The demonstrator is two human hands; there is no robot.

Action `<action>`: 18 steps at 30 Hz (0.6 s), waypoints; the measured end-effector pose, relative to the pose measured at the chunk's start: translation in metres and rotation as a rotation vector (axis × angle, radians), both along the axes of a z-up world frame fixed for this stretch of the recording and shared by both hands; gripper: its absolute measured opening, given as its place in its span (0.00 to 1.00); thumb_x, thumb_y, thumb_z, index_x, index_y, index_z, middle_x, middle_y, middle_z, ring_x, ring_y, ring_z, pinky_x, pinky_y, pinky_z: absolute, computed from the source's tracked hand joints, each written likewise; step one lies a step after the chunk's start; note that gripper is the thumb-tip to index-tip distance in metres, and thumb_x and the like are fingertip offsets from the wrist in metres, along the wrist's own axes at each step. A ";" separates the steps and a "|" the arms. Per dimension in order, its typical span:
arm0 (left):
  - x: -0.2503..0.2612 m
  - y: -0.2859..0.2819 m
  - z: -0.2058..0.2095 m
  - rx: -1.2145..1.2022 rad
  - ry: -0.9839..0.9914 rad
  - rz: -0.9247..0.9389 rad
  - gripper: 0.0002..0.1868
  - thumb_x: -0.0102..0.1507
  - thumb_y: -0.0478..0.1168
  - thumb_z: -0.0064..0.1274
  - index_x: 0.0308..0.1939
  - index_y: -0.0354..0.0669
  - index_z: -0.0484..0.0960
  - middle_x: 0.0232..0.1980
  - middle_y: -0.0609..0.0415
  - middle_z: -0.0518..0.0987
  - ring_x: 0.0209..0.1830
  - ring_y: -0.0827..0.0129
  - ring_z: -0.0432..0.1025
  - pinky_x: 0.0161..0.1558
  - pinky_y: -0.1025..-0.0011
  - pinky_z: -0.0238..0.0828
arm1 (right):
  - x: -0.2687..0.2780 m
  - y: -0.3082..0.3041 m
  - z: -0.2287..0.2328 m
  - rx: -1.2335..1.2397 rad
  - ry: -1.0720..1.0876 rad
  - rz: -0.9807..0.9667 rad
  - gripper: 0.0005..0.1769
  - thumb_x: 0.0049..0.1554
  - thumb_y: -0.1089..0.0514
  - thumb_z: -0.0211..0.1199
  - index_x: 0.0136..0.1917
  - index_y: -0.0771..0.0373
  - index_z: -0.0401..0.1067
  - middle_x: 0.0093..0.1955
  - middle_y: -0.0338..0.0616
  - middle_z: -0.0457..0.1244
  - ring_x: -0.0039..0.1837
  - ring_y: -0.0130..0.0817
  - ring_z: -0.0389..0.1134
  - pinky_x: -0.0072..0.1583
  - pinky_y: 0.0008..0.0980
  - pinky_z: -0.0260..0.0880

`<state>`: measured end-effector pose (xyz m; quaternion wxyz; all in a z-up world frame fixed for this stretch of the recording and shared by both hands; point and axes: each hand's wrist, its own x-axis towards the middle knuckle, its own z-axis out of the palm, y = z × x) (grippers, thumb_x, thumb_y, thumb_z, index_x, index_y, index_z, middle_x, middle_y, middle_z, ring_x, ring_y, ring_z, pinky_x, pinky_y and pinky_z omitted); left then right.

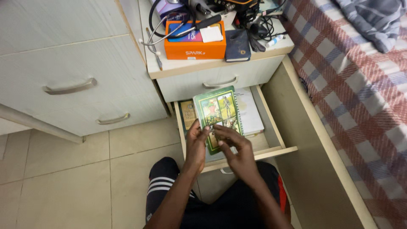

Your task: The person sits on the floor and organizes items from a nightstand into an open drawer. They place a passport, papers, a pen, a file folder, several books, and a small box into the drawer one by one.

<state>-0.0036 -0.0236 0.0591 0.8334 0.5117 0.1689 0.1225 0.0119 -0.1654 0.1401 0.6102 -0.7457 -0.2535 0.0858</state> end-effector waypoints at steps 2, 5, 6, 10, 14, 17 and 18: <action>-0.001 0.002 -0.006 0.066 0.057 0.028 0.22 0.72 0.38 0.48 0.69 0.36 0.69 0.47 0.50 0.79 0.45 0.72 0.71 0.52 0.70 0.69 | 0.003 -0.006 -0.010 0.097 0.108 0.005 0.16 0.59 0.67 0.59 0.60 0.62 0.76 0.70 0.49 0.66 0.66 0.41 0.71 0.62 0.37 0.76; 0.000 0.003 -0.005 0.111 0.140 0.043 0.25 0.71 0.38 0.47 0.72 0.42 0.64 0.50 0.49 0.80 0.47 0.72 0.73 0.54 0.70 0.72 | 0.012 -0.022 -0.022 0.163 0.148 -0.008 0.15 0.61 0.66 0.58 0.61 0.62 0.75 0.67 0.50 0.68 0.66 0.40 0.72 0.65 0.38 0.76; -0.001 0.004 -0.003 0.132 0.076 0.040 0.23 0.70 0.37 0.46 0.71 0.39 0.68 0.52 0.48 0.81 0.48 0.72 0.74 0.53 0.69 0.73 | 0.017 -0.028 -0.026 0.136 0.160 -0.028 0.15 0.61 0.65 0.58 0.61 0.62 0.75 0.65 0.49 0.69 0.65 0.39 0.73 0.63 0.38 0.75; 0.006 0.018 0.012 0.236 0.172 0.017 0.24 0.69 0.37 0.45 0.70 0.43 0.68 0.56 0.47 0.80 0.43 0.69 0.77 0.43 0.66 0.81 | 0.039 -0.052 -0.040 0.132 0.064 -0.117 0.15 0.59 0.67 0.58 0.60 0.66 0.74 0.63 0.49 0.69 0.62 0.39 0.72 0.61 0.38 0.79; 0.011 0.038 0.041 0.747 -0.046 -0.064 0.19 0.68 0.33 0.45 0.64 0.41 0.77 0.48 0.43 0.83 0.37 0.62 0.79 0.39 0.62 0.80 | 0.052 -0.076 -0.051 0.144 0.088 -0.208 0.13 0.62 0.69 0.58 0.60 0.69 0.73 0.61 0.50 0.69 0.61 0.38 0.72 0.60 0.35 0.75; 0.012 0.043 0.066 1.087 0.018 -0.102 0.16 0.69 0.33 0.47 0.60 0.44 0.83 0.37 0.40 0.84 0.29 0.56 0.78 0.37 0.58 0.74 | 0.057 -0.081 -0.059 0.093 0.098 -0.234 0.12 0.63 0.68 0.58 0.60 0.69 0.72 0.60 0.50 0.69 0.60 0.36 0.72 0.59 0.33 0.76; 0.013 0.041 0.070 1.133 -0.049 -0.091 0.16 0.68 0.33 0.48 0.58 0.45 0.83 0.38 0.41 0.84 0.31 0.56 0.78 0.36 0.58 0.74 | 0.058 -0.081 -0.062 0.062 0.091 -0.236 0.12 0.63 0.68 0.58 0.61 0.69 0.72 0.60 0.49 0.69 0.60 0.36 0.72 0.58 0.33 0.76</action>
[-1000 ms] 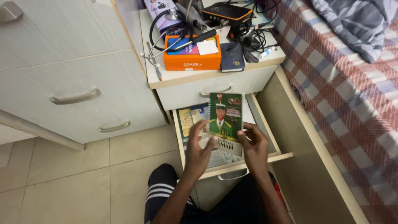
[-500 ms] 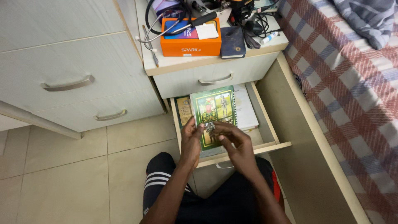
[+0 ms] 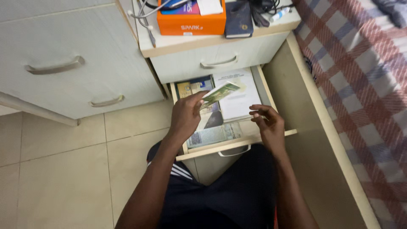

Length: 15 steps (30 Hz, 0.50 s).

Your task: The person sits on the floor and organizes items from a nightstand into an open drawer. They place a passport, papers, a pen, a file folder, several books, and a small box into the drawer one by one.

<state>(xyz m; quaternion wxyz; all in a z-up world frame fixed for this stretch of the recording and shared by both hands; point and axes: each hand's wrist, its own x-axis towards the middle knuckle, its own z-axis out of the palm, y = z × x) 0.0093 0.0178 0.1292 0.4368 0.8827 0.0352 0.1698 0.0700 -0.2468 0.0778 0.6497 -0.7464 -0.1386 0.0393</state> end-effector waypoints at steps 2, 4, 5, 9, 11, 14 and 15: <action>0.000 -0.003 0.001 0.061 -0.058 -0.039 0.16 0.67 0.32 0.50 0.56 0.45 0.84 0.40 0.42 0.85 0.34 0.56 0.79 0.36 0.58 0.75 | 0.001 0.002 -0.006 -0.011 -0.006 0.016 0.14 0.63 0.66 0.59 0.62 0.69 0.72 0.60 0.49 0.69 0.60 0.36 0.73 0.58 0.34 0.77; 0.001 -0.005 -0.006 0.097 -0.051 -0.063 0.17 0.65 0.30 0.52 0.56 0.44 0.86 0.43 0.43 0.86 0.36 0.55 0.80 0.38 0.59 0.76 | 0.002 0.007 -0.011 0.028 -0.012 0.053 0.16 0.63 0.64 0.59 0.63 0.70 0.71 0.61 0.50 0.68 0.60 0.37 0.72 0.57 0.35 0.76; 0.002 -0.007 -0.013 0.116 0.021 -0.079 0.17 0.65 0.28 0.50 0.55 0.46 0.85 0.46 0.46 0.86 0.34 0.57 0.81 0.35 0.61 0.77 | 0.002 0.008 -0.012 -0.025 0.012 0.047 0.17 0.63 0.62 0.58 0.64 0.69 0.71 0.60 0.50 0.68 0.57 0.37 0.72 0.55 0.35 0.77; 0.005 -0.020 -0.044 0.210 -0.057 -0.124 0.17 0.64 0.24 0.51 0.50 0.48 0.87 0.52 0.54 0.86 0.39 0.65 0.83 0.36 0.67 0.81 | 0.007 0.019 -0.010 -0.106 0.312 0.040 0.23 0.67 0.51 0.51 0.71 0.63 0.67 0.52 0.57 0.68 0.47 0.43 0.73 0.48 0.38 0.78; 0.000 -0.026 -0.061 0.258 -0.193 -0.125 0.18 0.64 0.22 0.51 0.46 0.48 0.89 0.52 0.55 0.87 0.46 0.65 0.83 0.40 0.67 0.81 | 0.012 0.027 -0.008 -0.059 0.506 0.049 0.27 0.68 0.46 0.45 0.73 0.62 0.65 0.50 0.57 0.69 0.45 0.44 0.73 0.47 0.37 0.78; -0.011 -0.035 -0.081 0.283 -0.236 -0.124 0.22 0.62 0.19 0.48 0.44 0.47 0.90 0.52 0.54 0.87 0.51 0.61 0.83 0.45 0.64 0.81 | 0.026 0.033 -0.016 0.014 0.653 0.057 0.28 0.66 0.47 0.46 0.73 0.64 0.62 0.53 0.52 0.69 0.49 0.41 0.75 0.49 0.35 0.80; -0.015 -0.035 -0.086 0.268 -0.226 -0.130 0.21 0.61 0.19 0.48 0.45 0.46 0.90 0.52 0.53 0.87 0.52 0.60 0.82 0.48 0.63 0.81 | 0.034 0.036 -0.023 0.020 0.667 0.055 0.28 0.63 0.53 0.52 0.73 0.65 0.61 0.54 0.51 0.69 0.50 0.40 0.75 0.50 0.35 0.81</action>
